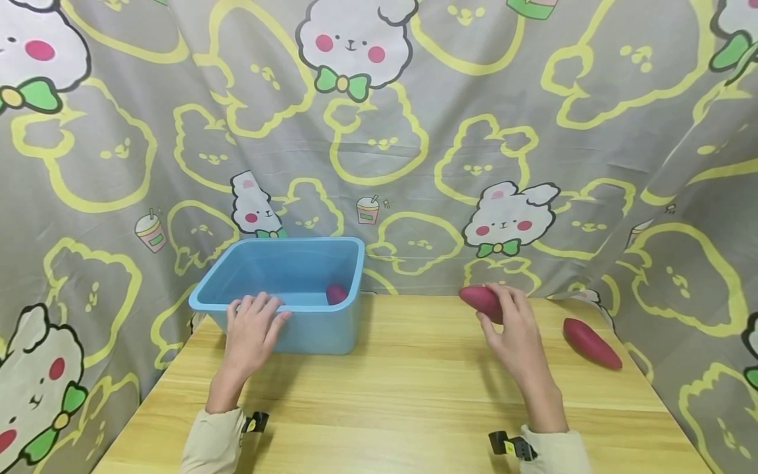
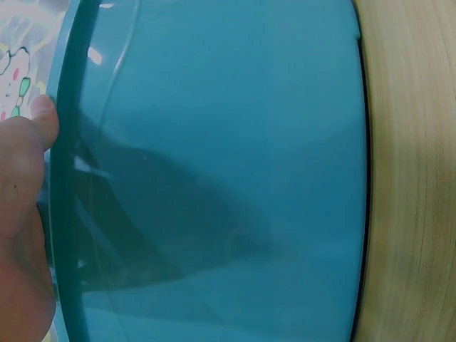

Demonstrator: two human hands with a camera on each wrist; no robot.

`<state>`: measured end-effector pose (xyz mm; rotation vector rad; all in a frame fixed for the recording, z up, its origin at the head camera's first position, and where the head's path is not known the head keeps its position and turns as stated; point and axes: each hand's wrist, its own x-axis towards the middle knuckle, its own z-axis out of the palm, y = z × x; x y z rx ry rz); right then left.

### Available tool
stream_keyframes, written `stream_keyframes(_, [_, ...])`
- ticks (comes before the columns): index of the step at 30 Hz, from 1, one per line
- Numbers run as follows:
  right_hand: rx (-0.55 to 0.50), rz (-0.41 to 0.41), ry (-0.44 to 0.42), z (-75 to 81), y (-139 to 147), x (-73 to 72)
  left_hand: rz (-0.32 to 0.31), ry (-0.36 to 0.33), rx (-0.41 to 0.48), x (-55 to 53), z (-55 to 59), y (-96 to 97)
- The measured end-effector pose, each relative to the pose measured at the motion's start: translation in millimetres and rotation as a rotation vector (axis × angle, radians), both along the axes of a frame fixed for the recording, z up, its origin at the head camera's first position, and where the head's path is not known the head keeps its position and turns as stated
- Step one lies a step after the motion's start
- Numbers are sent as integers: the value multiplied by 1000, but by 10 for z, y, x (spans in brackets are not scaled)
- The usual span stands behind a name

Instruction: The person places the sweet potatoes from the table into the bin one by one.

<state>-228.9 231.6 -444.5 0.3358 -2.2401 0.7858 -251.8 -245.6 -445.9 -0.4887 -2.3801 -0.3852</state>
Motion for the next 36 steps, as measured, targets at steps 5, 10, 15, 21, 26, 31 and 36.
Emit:
stream_keyframes(5, [1, 17, 13, -8, -42, -16, 2, 12, 1, -8, -15, -16])
stream_keyframes(10, [5, 30, 6, -18, -91, -14, 3, 18, -4, -5, -22, -23])
stream_keyframes(15, [7, 40, 5, -29, -138, -15, 3, 20, -4, 1, -31, -27])
stream_keyframes(21, [11, 50, 11, -31, -181, -27, 5, 24, -2, 0, -20, -29])
stream_keyframes(26, [19, 58, 15, -36, -209, -35, 3, 26, -4, -10, -20, -25])
stream_keyframes(31, [28, 70, 16, -52, -242, -39, -2, 26, -1, -19, -16, -13])
stream_keyframes(36, [30, 80, 10, -54, -281, -39, -9, 38, -3, -32, -18, -6])
